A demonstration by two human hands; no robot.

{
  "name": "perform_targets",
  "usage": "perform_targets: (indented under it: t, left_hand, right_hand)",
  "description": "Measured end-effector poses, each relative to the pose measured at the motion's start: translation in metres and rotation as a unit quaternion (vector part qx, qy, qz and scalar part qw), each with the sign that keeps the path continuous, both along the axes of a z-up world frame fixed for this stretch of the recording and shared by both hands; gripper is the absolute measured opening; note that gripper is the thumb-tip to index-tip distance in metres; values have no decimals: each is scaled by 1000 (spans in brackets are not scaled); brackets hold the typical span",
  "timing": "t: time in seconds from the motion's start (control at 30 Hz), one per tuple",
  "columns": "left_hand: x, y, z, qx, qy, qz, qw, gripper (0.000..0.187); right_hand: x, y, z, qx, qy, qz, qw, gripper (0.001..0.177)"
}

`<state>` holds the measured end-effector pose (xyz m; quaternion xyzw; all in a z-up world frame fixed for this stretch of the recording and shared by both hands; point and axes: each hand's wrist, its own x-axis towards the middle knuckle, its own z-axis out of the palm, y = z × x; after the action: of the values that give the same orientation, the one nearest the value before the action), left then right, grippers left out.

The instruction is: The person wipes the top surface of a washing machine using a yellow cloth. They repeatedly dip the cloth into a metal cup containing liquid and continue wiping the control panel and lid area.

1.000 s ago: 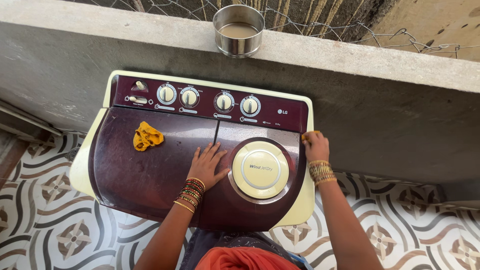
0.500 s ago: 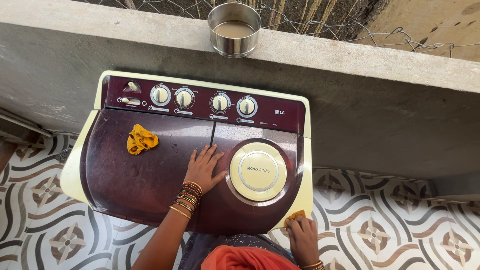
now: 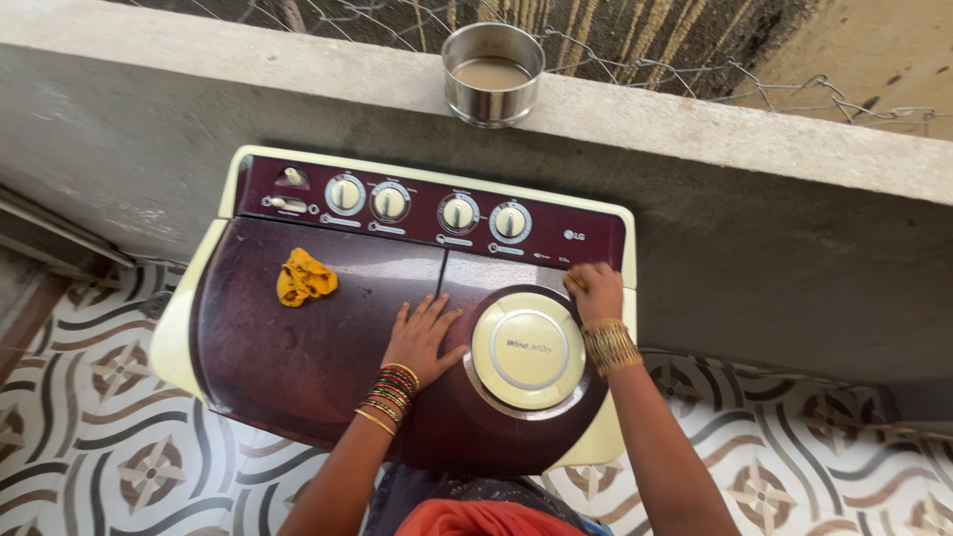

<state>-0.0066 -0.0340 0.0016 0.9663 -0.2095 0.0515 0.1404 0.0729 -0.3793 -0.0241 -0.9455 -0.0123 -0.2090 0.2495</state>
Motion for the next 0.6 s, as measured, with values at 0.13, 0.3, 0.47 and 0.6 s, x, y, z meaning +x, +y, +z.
perform_targets:
  t: [0.13,0.3,0.47,0.6]
  left_hand:
    - [0,0,-2,-11,-18,-5,1000,68]
    - [1,1,-8,-13,-36,-8,999,64]
    - [1,3,-10,-24,-40,-8,999,63]
    - [1,4,-9,-40,-42,-12,998,62]
  right_hand:
    - [51,72,4,-1,29,92,995,17]
    - [60,190,-4,8,-7,192,981,17]
    - [61,192,8,-31,16,229,973,15]
    - [50,138,13,-10,27,159,987,19]
